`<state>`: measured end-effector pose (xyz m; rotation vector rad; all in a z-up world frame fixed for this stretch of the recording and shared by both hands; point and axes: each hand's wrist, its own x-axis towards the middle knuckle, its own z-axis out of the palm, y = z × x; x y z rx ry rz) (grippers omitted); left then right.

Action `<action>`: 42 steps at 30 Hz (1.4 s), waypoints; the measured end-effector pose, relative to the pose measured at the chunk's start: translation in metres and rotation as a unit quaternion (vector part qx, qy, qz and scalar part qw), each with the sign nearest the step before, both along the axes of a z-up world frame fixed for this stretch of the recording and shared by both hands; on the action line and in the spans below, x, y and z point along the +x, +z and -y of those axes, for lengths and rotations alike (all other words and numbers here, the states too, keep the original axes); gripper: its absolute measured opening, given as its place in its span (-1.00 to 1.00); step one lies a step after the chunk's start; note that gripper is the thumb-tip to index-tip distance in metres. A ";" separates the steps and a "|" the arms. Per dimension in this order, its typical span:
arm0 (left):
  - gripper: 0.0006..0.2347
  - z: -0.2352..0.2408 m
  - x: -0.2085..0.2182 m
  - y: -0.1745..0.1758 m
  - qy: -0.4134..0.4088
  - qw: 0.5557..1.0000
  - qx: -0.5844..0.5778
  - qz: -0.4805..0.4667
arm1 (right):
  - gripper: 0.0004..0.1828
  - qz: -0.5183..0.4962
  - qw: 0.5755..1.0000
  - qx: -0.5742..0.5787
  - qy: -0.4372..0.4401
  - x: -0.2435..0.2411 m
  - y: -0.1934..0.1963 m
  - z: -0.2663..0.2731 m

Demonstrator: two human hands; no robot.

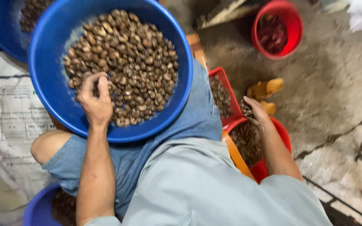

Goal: The person sits on the floor and sorts cashew nuts by hand from a large blue basin into a smaller red basin. They repeatedly scoop handfuls of nuts, inspect them, and transfer the selected ones to the side container.

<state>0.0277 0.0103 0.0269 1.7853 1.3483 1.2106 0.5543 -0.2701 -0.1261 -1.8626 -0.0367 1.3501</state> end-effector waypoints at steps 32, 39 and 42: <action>-0.84 0.025 -0.036 -0.046 -0.253 0.726 -0.341 -0.541 | -0.75 0.537 0.658 0.409 0.333 -0.187 0.158 -0.156; -0.87 0.009 -0.050 -0.017 -0.178 0.869 -0.403 -0.223 | -0.67 0.303 0.599 0.412 0.616 -0.300 0.203 -0.208; -0.82 0.007 -0.056 0.001 -0.154 0.945 -0.290 0.009 | -0.78 0.317 0.510 0.388 0.699 -0.331 0.179 -0.223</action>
